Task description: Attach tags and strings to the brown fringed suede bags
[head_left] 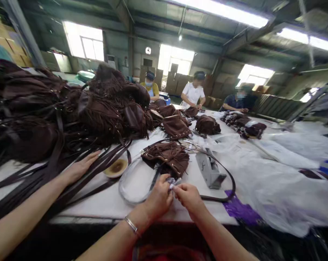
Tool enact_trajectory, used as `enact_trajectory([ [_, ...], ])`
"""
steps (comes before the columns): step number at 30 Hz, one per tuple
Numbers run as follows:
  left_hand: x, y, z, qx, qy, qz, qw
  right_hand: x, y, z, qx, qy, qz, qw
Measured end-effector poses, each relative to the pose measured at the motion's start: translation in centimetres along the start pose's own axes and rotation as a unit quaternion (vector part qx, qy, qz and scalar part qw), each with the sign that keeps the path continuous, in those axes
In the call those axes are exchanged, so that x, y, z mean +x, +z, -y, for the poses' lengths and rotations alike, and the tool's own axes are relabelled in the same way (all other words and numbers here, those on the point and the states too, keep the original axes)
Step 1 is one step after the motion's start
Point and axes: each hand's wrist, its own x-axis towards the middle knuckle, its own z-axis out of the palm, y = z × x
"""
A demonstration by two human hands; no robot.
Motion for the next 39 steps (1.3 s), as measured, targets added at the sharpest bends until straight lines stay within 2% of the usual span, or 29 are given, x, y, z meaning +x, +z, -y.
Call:
enact_trajectory([
  [6,-0.1,0.5,-0.1,0.102,0.079,0.008,0.992,0.1,-0.2,-0.6,0.067,0.069,0.014,0.995],
  [9,-0.2,0.7,-0.3,0.124,0.084,0.022,0.988,0.1,-0.1,-0.4,0.083,0.108,0.01,0.991],
  [12,-0.2,0.8,-0.2,0.111,0.068,0.023,0.991,0.2,0.0,-0.4,0.106,0.144,0.018,0.984],
  [18,0.2,0.4,0.0,0.035,0.035,-0.001,0.999,-0.2,-0.4,-1.4,0.201,0.101,0.059,0.973],
  [23,1.0,-0.7,-1.4,-0.099,-0.098,0.023,0.99,-0.6,-0.6,-1.1,0.252,0.143,0.065,0.955],
  [26,1.6,-1.5,-2.2,-0.17,-0.172,0.046,0.969,-0.7,-0.2,-0.9,0.298,0.151,0.059,0.941],
  [28,1.9,-1.9,-2.3,-0.22,-0.221,0.065,0.948,-0.8,0.3,-1.1,0.329,0.123,0.042,0.935],
  [31,1.8,-1.7,-2.0,-0.332,-0.305,0.098,0.887,-0.9,1.1,-2.0,0.341,0.049,0.017,0.939],
  [33,1.6,-1.4,-1.6,-0.417,-0.333,0.11,0.838,-0.9,1.3,-2.6,0.314,0.005,0.009,0.949],
  [35,1.3,-1.1,-1.2,-0.473,-0.343,0.118,0.803,-0.8,1.3,-3.0,0.266,-0.03,0.0,0.963],
  [39,1.1,-0.8,-0.9,-0.495,-0.367,0.126,0.778,-0.1,0.5,-3.6,0.175,-0.077,-0.002,0.981],
])
